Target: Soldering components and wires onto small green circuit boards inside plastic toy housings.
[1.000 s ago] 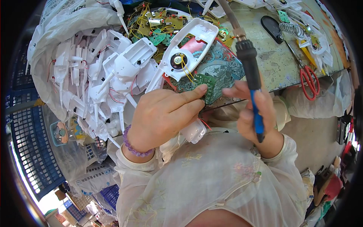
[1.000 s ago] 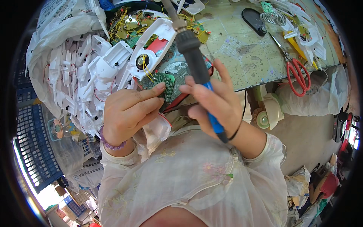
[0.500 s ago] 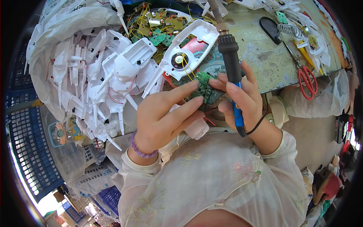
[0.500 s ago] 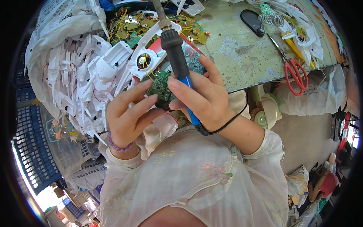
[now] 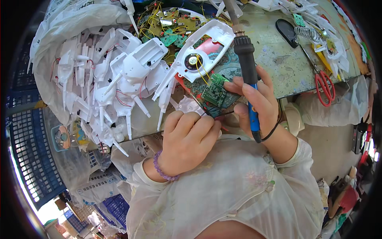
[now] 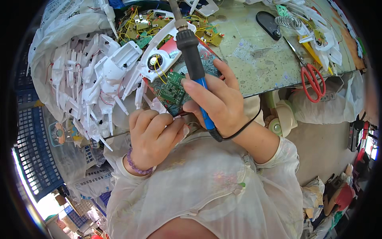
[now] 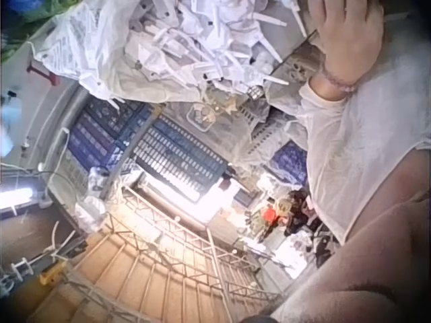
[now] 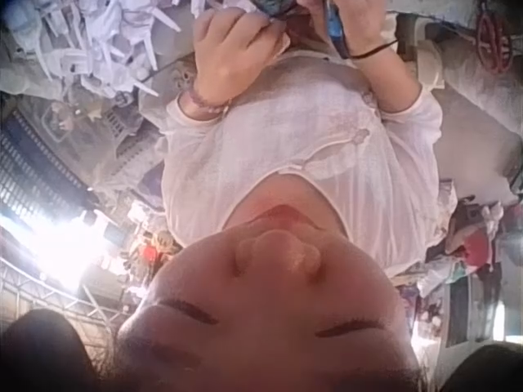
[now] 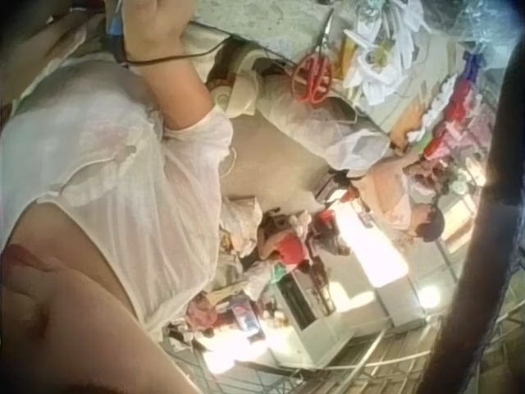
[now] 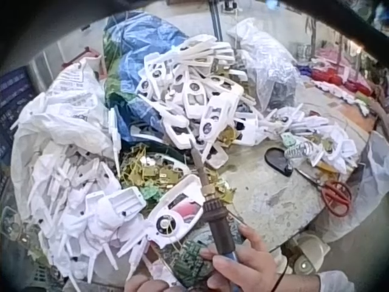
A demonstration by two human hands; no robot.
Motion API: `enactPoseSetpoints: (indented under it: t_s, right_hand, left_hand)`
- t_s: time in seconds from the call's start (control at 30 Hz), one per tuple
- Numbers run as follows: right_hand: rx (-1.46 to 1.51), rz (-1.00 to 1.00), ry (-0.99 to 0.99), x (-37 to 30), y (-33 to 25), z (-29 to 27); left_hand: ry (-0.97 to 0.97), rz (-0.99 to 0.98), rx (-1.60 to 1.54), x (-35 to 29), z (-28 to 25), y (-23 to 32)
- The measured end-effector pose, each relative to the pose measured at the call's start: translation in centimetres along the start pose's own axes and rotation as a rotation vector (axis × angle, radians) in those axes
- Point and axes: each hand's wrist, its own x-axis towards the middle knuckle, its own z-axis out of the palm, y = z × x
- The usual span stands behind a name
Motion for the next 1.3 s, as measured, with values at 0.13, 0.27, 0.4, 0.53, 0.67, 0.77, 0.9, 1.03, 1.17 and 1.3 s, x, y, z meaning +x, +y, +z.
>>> enactPoseSetpoints:
  t_s: [0.13, 0.27, 0.4, 0.53, 0.67, 0.77, 0.9, 1.03, 1.17, 1.3]
  right_hand:
    - [0.048, -0.034, 0.214, 0.3, 0.1, 1.1]
    - [0.037, -0.035, 0.196, 0.3, 0.0, 1.1]
    - [0.046, -0.036, 0.219, 0.3, 0.1, 1.2]
    - [0.042, -0.043, 0.23, 0.2, 0.2, 1.3]
    - [0.053, -0.04, 0.229, 0.2, 0.2, 1.3]
    - [0.067, -0.042, 0.241, 0.1, 0.3, 1.4]
    - [0.082, -0.028, 0.217, 0.1, 0.3, 1.1]
    - [0.071, -0.022, 0.034, -0.1, 0.3, 0.1]
    - [0.082, -0.033, 0.199, 0.0, 0.5, 1.0]
    - [0.084, -0.043, 0.206, 0.0, 0.5, 1.1]
  left_hand:
    - [0.021, -0.068, -0.262, -0.3, -0.7, -0.5]
    - [0.206, -0.534, -0.802, -2.4, -0.2, 0.0]
    - [0.445, -0.803, -1.292, -1.4, -0.4, -0.3]
    - [0.328, -0.928, -1.228, -0.1, -1.1, -1.1]
    - [0.247, -0.829, -1.053, 0.2, -1.1, -1.4]
    - [0.224, -0.629, -0.724, 1.1, -1.0, -1.5]
    - [0.161, -0.343, -0.34, 2.5, -1.8, -1.4]
    - [0.073, -0.291, -0.266, 3.6, -2.2, -1.8]
    - [-0.005, -0.204, -0.286, 3.9, -2.3, -2.2]
    - [0.062, -0.343, -0.335, 3.0, -2.2, -2.2]
